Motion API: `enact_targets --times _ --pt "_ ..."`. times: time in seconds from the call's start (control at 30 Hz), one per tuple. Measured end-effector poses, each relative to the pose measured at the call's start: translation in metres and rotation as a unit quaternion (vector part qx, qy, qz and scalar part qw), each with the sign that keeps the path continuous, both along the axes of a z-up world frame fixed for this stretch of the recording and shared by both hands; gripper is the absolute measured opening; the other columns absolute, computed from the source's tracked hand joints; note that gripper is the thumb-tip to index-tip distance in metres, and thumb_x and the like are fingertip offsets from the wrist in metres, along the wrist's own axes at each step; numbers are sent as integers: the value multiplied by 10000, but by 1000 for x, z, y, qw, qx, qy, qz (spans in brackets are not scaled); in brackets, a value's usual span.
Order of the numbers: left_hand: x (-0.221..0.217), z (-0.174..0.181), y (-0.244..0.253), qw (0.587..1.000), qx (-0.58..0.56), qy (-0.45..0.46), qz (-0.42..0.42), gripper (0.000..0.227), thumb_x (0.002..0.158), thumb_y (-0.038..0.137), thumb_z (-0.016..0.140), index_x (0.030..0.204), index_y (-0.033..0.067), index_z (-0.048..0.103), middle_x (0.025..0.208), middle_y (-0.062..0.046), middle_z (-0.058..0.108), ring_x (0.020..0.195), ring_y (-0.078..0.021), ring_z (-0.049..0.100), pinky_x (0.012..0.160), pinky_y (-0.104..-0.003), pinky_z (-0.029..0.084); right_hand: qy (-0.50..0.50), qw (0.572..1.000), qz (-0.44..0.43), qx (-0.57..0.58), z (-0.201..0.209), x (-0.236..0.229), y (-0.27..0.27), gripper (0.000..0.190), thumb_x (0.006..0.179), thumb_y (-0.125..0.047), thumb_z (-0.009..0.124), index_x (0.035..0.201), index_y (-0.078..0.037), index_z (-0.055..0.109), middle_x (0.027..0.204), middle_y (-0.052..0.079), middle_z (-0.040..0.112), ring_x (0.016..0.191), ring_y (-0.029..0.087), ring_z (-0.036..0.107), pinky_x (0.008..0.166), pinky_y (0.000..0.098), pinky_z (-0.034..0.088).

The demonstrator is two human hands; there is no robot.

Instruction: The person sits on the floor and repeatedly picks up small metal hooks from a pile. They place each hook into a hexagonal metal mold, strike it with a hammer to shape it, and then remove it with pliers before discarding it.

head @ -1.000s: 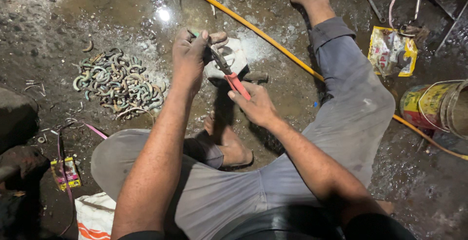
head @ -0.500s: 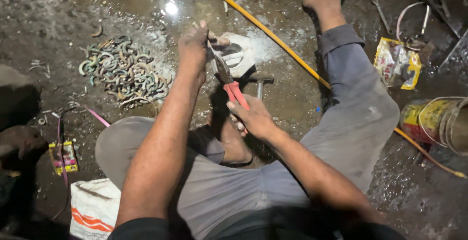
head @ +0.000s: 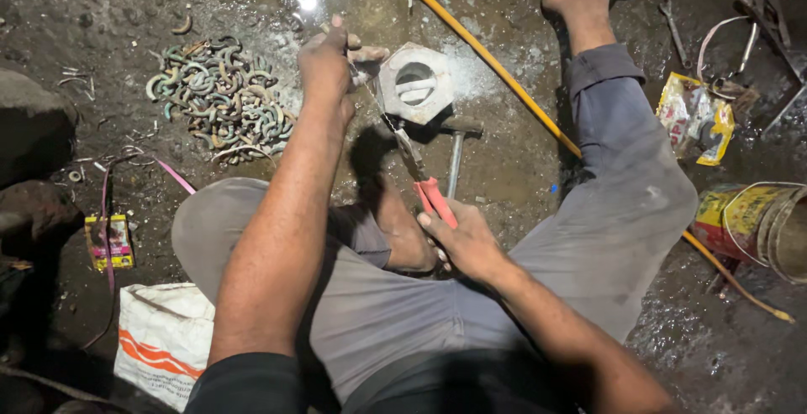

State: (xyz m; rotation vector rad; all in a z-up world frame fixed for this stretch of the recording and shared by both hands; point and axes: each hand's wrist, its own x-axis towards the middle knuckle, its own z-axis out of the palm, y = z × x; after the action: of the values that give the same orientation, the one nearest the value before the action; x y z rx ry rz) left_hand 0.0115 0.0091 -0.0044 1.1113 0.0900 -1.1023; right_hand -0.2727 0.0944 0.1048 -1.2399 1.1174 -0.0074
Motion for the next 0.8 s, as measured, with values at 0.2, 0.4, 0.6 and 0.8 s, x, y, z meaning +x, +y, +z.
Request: enact_targets --times 0.2,0.4,0.6,0.8 --pt "10 -15 -1 998 32 14 45 175 1000 126 602 913 -25 621 797 -145 678 613 -282 731 542 -445 636 -20 998 -20 53 12 -15 10 231 963 -269 637 970 -39 633 608 -19 563 469 76 512 412 272 413" --pt "18 -13 0 995 64 25 75 189 998 119 563 965 -56 627 873 -167 689 678 -315 776 635 -475 667 -13 997 -14 71 25 -26 21 240 970 -263 644 972 -25 616 590 -17 535 465 75 493 413 271 401" --pt "42 -24 4 994 80 5 75 211 996 198 588 933 -3 586 813 -126 647 611 -287 724 526 -511 680 28 996 -3 89 37 -45 30 224 939 -259 647 964 -38 631 585 -15 526 475 75 479 432 278 391" --pt "64 -66 10 995 67 -18 75 216 1019 191 597 1013 -25 588 807 -134 666 557 -308 726 478 -508 646 67 995 73 -8 28 -88 46 250 944 -264 674 913 -21 629 638 -7 530 594 64 479 505 285 415"
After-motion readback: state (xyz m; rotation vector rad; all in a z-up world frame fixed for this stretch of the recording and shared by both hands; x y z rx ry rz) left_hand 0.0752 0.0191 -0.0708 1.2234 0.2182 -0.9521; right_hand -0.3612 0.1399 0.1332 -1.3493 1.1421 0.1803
